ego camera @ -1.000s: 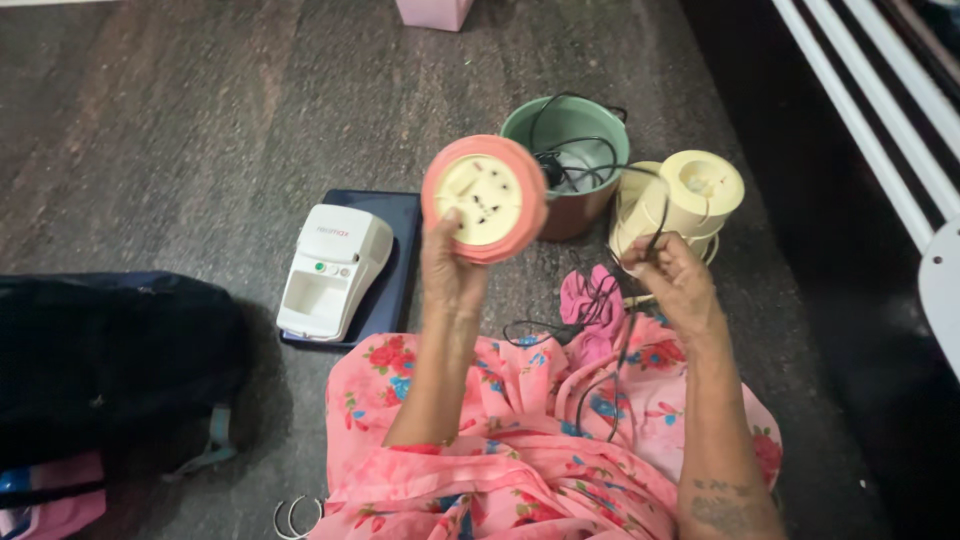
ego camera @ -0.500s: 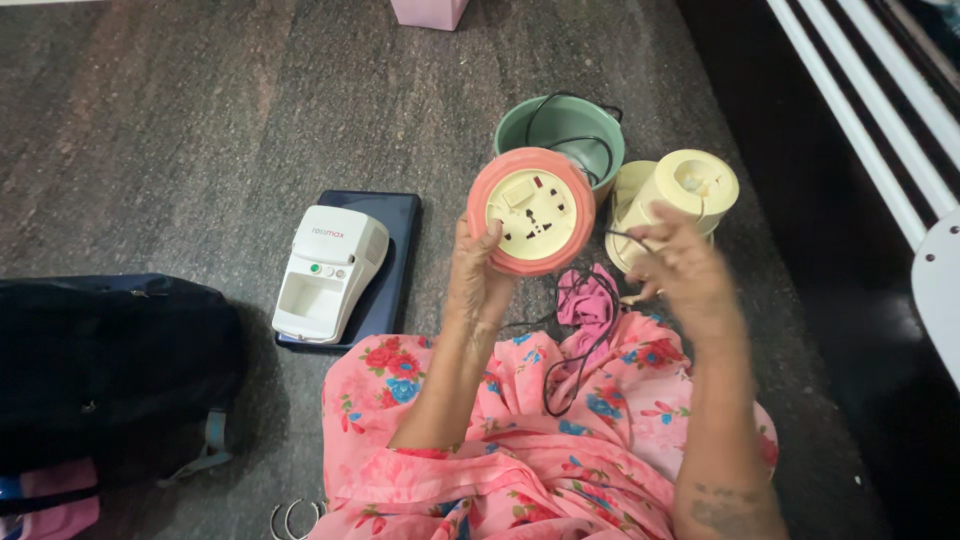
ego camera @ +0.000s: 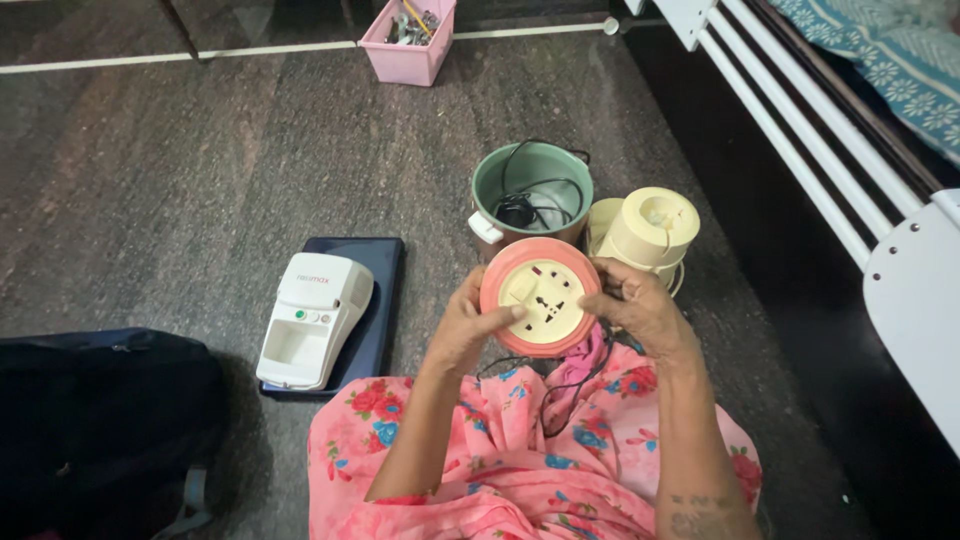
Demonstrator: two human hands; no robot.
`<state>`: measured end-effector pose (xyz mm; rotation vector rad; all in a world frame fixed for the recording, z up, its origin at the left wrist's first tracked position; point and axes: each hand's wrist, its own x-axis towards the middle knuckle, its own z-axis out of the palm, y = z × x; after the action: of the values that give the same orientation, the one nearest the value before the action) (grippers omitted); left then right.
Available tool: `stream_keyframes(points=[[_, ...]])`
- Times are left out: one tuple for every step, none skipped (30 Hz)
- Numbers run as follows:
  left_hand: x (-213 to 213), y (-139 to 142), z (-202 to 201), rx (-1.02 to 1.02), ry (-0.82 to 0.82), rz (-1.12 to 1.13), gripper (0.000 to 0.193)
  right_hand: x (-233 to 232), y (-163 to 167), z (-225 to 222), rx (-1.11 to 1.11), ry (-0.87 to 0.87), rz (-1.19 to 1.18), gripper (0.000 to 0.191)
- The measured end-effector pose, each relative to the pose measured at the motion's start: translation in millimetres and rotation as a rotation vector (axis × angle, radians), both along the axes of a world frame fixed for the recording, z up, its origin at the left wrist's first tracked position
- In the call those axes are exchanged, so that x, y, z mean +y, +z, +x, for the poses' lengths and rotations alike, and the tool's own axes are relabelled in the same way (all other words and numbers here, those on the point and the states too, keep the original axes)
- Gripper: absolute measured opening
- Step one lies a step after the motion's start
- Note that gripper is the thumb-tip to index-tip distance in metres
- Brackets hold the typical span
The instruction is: The person sits on the floor and wipes the inside and outside of a mixer grinder jar with a pink cloth. They then wipe the power cord and adapter, wind the cord around a round extension board, and place the board into the jar.
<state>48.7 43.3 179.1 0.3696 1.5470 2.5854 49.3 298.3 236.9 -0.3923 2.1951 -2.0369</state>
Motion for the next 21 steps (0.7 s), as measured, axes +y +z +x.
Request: stream_keyframes(points=[[2, 0, -1, -0.05, -0.028, 0.122, 0.055, 4, -4, -2, -0.009, -0.007, -0.062, 0.052], [4, -1, -1, -0.101, -0.057, 0.243, 0.057, 9, -11, -3, -0.018, -0.012, -0.124, 0.053], [4, 0, -2, -0.154, -0.084, 0.364, 0.06, 14, -20, -4, -0.03, -0.017, -0.186, 0.053], [5, 1, -2, -0.185, -0.075, 0.483, 0.06, 20, -30, -5, 0.019, -0.018, -0.171, 0.048], [5, 2, -3, -0.214, -0.066, 0.601, 0.06, 26, -41, -9, 0.071, -0.02, -0.157, 0.045], [6, 4, -3, -0.241, -0.059, 0.72, 0.061, 30, -53, -14, 0.124, -0.021, -0.142, 0.042], [8, 6, -3, -0.272, -0.045, 0.78, 0.061, 31, -67, -20, 0.116, -0.053, -0.117, 0.042], [11, 8, -2, -0.306, -0.032, 0.84, 0.061, 28, -81, -25, 0.106, -0.086, -0.092, 0.043], [14, 10, -1, -0.34, -0.02, 0.899, 0.061, 20, -96, -31, 0.098, -0.12, -0.067, 0.044], [21, 12, 0, -0.351, 0.001, 0.894, 0.06, 3, -111, -36, 0.068, -0.148, -0.051, 0.041], [32, 13, 2, -0.363, 0.023, 0.888, 0.059, -18, -126, -38, 0.037, -0.177, -0.034, 0.039], [41, 13, 5, -0.376, 0.045, 0.884, 0.059, -39, -139, -32, -0.066, -0.18, 0.071, 0.029], [46, 12, 7, -0.22, 0.208, 0.691, 0.056, -55, -146, -27, -0.168, -0.179, 0.176, 0.023], [49, 11, 10, -0.065, 0.364, 0.494, 0.053, -66, -147, -20, 0.221, -0.153, 0.529, 0.02], [51, 9, 11, 0.087, 0.513, 0.292, 0.05, -75, -146, -7, 0.614, -0.113, 0.874, 0.023], [49, 7, 12, 0.132, 0.582, 0.148, 0.05, -78, -141, 9, 0.556, -0.095, 0.844, 0.025], [45, 6, 12, 0.181, 0.647, 0.003, 0.05, -80, -132, 25, 0.502, -0.08, 0.813, 0.027], [40, 6, 10, 0.233, 0.709, -0.143, 0.05, -82, -120, 32, 0.451, -0.067, 0.781, 0.029], [34, 6, 9, 0.274, 0.75, -0.314, 0.051, -85, -105, 34, 0.532, -0.037, 0.83, 0.023], [30, 7, 9, 0.312, 0.788, -0.487, 0.053, -87, -90, 37, 0.609, -0.003, 0.878, 0.017], [26, 8, 9, 0.345, 0.826, -0.66, 0.056, -87, -75, 41, 0.687, 0.034, 0.927, 0.012]])
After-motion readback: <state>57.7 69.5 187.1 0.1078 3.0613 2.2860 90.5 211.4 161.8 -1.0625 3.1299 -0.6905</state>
